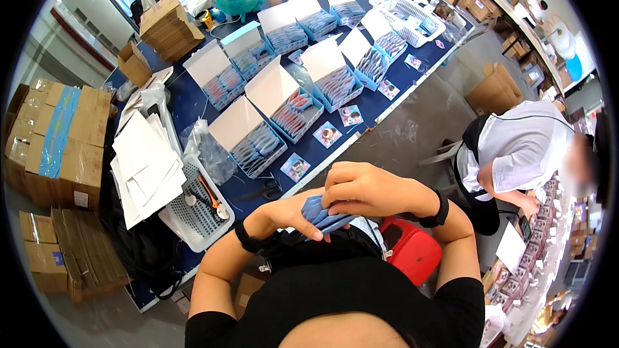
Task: The person handles stacks of small blue plastic-wrapped items at a workbench. They use scissors to trim the edges of the plastic packaging on the stacks. The person also moves items between boxes and a white basket on the table.
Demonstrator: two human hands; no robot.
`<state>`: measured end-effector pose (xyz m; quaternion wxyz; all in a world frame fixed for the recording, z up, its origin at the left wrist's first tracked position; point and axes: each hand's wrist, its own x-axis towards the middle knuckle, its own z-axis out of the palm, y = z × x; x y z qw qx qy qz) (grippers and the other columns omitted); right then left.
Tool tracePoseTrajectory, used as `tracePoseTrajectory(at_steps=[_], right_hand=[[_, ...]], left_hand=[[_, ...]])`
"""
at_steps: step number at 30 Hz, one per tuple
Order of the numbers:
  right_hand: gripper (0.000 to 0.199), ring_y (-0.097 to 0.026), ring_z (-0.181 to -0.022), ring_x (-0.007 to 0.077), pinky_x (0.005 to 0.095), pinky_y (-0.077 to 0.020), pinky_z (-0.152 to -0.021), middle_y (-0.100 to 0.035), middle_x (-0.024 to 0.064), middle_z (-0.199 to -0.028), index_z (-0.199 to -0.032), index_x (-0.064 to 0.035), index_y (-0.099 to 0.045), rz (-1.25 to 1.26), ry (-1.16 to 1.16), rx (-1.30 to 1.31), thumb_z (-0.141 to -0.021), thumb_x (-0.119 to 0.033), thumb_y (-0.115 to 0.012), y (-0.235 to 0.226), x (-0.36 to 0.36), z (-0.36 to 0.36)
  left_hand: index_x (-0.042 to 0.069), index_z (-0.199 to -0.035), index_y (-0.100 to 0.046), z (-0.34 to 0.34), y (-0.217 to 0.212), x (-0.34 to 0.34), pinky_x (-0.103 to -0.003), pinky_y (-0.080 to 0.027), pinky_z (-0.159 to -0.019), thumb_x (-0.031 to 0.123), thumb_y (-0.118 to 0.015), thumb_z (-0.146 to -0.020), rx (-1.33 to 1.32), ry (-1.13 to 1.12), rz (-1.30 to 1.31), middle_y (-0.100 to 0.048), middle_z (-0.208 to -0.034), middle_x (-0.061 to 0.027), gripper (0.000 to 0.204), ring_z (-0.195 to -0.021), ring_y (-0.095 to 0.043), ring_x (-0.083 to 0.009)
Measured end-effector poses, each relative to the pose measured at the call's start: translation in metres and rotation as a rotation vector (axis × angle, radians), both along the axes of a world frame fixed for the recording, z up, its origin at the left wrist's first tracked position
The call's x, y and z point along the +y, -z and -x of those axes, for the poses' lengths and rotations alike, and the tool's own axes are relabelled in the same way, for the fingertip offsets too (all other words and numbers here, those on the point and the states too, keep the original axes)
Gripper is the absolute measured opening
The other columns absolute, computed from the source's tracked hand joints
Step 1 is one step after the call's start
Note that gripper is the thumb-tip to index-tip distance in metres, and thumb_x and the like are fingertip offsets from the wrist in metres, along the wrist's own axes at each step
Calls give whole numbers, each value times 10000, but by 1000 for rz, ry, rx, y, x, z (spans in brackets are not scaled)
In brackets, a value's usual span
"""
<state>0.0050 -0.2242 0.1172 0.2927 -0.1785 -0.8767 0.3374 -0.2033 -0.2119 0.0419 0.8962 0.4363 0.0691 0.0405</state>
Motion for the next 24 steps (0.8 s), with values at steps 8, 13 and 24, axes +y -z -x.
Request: tracePoseTrajectory(at_steps=[8,13,24], right_hand=[[152,-533,-686,250,335,-434,-588,-518,82,-756,-842,-48,-586,-237,128,6,-740,-72,-696,8,-4,2],[194,-496,-518,217,323,-397,-447,-445,58,-630,-774,-55,-543,-373,175,26,-682,-88,-710,10,-3,3],[95,-567,-578,261,334,-439,-510,-544,64,-679,-804,-56,-578,63,193,23,-808,-109,-657,2,-3,-13]], left_hand=[[0,-1298,-407,-8,-6,0,-365,-577,-735,123,-853,-604,-54,-103,68,-559,-1170,-238,834,-1027,-608,-290],[51,-1297,-380,-12,-8,1,-375,-574,-768,81,-827,-616,-124,-84,103,-557,-1144,-189,815,-1058,-576,-273],[21,-1358,-322,-8,-11,0,-373,-558,-818,138,-861,-613,-110,-103,-61,-509,-1232,-213,927,-1074,-576,-286]])
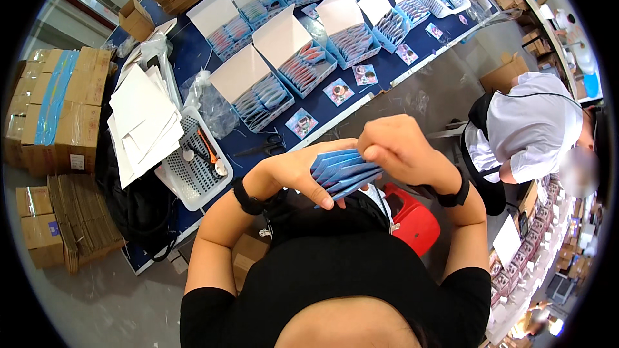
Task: The person handles stacks of small blue plastic-wrapped items at a workbench. They use scissors to trim the edges of the plastic packaging on the stacks. The person also moves items between boxes and a white basket on the table.
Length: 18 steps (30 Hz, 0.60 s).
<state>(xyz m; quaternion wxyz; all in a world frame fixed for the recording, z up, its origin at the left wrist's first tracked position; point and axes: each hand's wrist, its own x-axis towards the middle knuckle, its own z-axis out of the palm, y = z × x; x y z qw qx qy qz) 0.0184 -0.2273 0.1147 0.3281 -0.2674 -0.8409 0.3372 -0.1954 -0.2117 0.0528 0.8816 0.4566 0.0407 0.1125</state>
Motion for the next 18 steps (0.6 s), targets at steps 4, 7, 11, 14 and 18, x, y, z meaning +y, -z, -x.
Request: tracePoseTrajectory(at_steps=[4,7,11,14,18], right_hand=[[101,-578,-673,227,322,-453,-570,-575,76,-794,-847,-34,-628,42,10,-8,-766,-32,-689,-9,0,4],[116,-587,-689,234,308,-464,-599,-582,79,-804,-862,-43,-658,7,-132,-45,-754,-43,-702,-11,7,4],[128,-599,-732,250,322,-473,-630,-588,88,-808,-865,-43,-682,110,-165,-82,-742,-58,-714,-9,8,4],[109,-580,-740,287,364,-471,-625,-559,103,-772,-828,-42,-652,-19,-149,-76,-750,-111,-688,-3,6,11],[139,-571,-768,271,355,-470,-612,-524,81,-795,-855,-62,-579,-262,-52,-58,-756,-128,-649,2,0,17]], left_hand=[[26,-1331,-360,4,-5,0,-297,-519,-818,108,-849,-629,52,10,47,-537,-1201,-149,859,-1025,-575,-193],[34,-1336,-380,4,1,-1,-355,-558,-813,161,-861,-622,124,32,-68,-504,-1247,-191,871,-1094,-563,-260],[22,-1312,-408,-1,-1,0,-344,-559,-782,162,-871,-621,137,-1,-101,-546,-1193,-173,844,-1008,-612,-250],[5,-1281,-448,3,-6,-2,-335,-556,-760,144,-882,-597,180,4,21,-577,-1161,-184,822,-905,-660,-258],[4,-1261,-450,3,-7,3,-353,-560,-765,118,-855,-609,109,28,72,-560,-1139,-177,776,-961,-613,-250]])
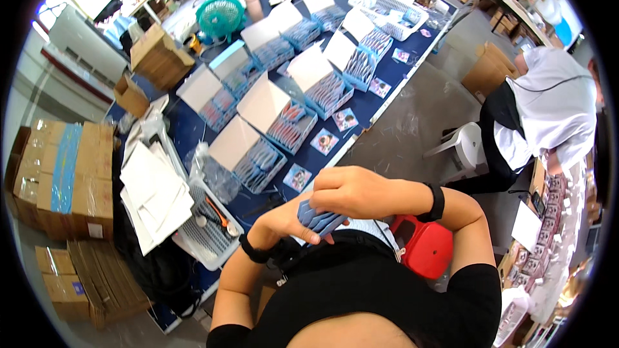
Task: The person handles stacks of small blue plastic-wrapped items at a workbench. They use scissors to trim the edges of the plastic packaging on the stacks. The person also moves items between boxes and a white basket on the table.
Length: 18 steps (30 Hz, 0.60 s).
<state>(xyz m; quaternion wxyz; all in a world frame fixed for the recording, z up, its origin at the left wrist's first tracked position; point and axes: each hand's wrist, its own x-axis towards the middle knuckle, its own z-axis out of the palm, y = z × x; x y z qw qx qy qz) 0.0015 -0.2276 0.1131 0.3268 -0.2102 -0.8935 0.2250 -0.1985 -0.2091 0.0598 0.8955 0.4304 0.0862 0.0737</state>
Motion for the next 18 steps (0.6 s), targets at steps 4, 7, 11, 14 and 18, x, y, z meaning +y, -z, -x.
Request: tracePoseTrajectory(at_steps=[4,7,11,14,18], right_hand=[[225,-588,-672,224,315,-466,-536,-516,43,-759,-901,-84,-543,-198,58,-55,-711,-172,-627,4,0,-3],[173,-588,-596,196,293,-448,-486,-519,30,-671,-855,-96,-549,-278,113,-33,-758,-208,-638,5,-1,-4],[187,-575,-567,217,311,-449,-494,-530,41,-633,-802,-83,-555,-228,149,-13,-829,-247,-640,5,-2,-8],[185,-584,-630,236,331,-465,-539,-552,67,-708,-814,-62,-564,-58,138,3,-838,-229,-642,6,-4,-15],[140,-591,-702,240,340,-458,-598,-568,78,-786,-840,-61,-586,172,69,90,-863,-198,-604,2,-3,-18]], left_hand=[[-4,-1284,-437,-4,0,3,-388,-562,-798,136,-857,-621,-47,51,60,-539,-1188,-206,797,-1042,-587,-273],[4,-1299,-419,-10,4,4,-415,-558,-827,118,-855,-626,-99,66,87,-533,-1194,-216,810,-1094,-557,-285],[14,-1323,-392,-11,9,2,-413,-555,-830,123,-857,-625,-52,81,68,-519,-1221,-214,846,-1111,-547,-296],[18,-1349,-361,-10,5,-1,-405,-557,-821,128,-859,-623,-29,71,46,-488,-1262,-211,887,-1135,-528,-297],[-15,-1343,-372,-12,2,-2,-426,-565,-807,106,-859,-601,10,70,-3,-449,-1293,-218,896,-1176,-490,-321]])
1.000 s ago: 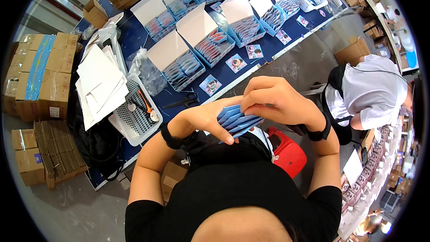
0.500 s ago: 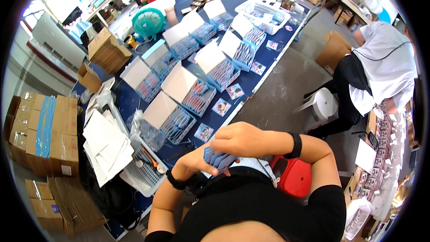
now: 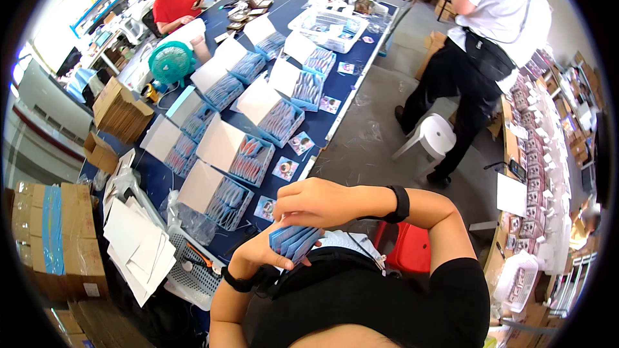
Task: The person handles stacks of small blue plastic-wrapped items at a workbench. They use scissors to trim the edges of the plastic packaging on the stacks. The person also moves items between boxes and a white basket on the table.
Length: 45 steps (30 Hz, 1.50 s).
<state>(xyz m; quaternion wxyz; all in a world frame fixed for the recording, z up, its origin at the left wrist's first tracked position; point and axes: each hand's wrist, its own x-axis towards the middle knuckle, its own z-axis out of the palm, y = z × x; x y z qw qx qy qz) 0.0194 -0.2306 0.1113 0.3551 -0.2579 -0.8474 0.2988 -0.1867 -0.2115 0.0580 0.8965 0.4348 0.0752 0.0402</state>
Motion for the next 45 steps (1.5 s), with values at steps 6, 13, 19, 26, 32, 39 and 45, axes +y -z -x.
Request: tracePoseTrajectory(at_steps=[6,13,19,26,32,39,45], right_hand=[[105,-599,-716,236,319,-467,-626,-592,108,-815,-896,-18,-627,191,-212,-1,-835,-103,-623,-6,0,-6],[142,-594,-735,278,339,-468,-640,-589,126,-820,-917,4,-625,132,-254,-19,-843,-118,-628,-2,-8,-5],[135,-592,-722,287,363,-460,-627,-582,131,-779,-825,-1,-629,85,-147,-77,-836,-133,-600,5,-20,2],[156,-553,-657,267,376,-454,-619,-514,92,-750,-813,-43,-548,-317,53,-88,-809,-178,-626,17,-29,16],[170,-557,-693,266,368,-450,-607,-511,86,-751,-802,-55,-544,-150,-4,-87,-829,-206,-616,12,-27,16],[143,-576,-746,280,363,-459,-623,-552,109,-813,-856,-42,-586,61,-83,54,-861,-185,-596,6,-28,9],[112,-573,-771,295,374,-457,-657,-552,120,-826,-869,-42,-596,100,-109,31,-856,-152,-586,7,-28,7]], left_hand=[[-40,-1339,-374,1,8,-5,-411,-558,-832,87,-857,-617,47,65,-67,-460,-1296,-201,878,-1180,-492,-295],[-33,-1344,-377,0,10,-3,-409,-548,-849,54,-843,-625,64,143,-110,-448,-1316,-212,861,-1184,-488,-293],[-17,-1313,-429,4,19,-1,-412,-544,-848,67,-845,-620,111,172,-165,-474,-1282,-209,812,-1176,-493,-290],[-11,-1278,-444,5,9,-9,-359,-553,-797,118,-868,-598,30,104,-96,-562,-1190,-174,811,-952,-639,-244],[-3,-1278,-469,10,4,-10,-353,-523,-816,67,-863,-589,43,144,-76,-516,-1234,-209,797,-948,-638,-286],[13,-1290,-458,11,2,-13,-352,-530,-820,40,-861,-576,57,97,-47,-517,-1227,-206,820,-961,-627,-278],[0,-1304,-418,11,4,-12,-342,-531,-825,66,-847,-605,114,82,-137,-534,-1213,-165,823,-943,-628,-240]])
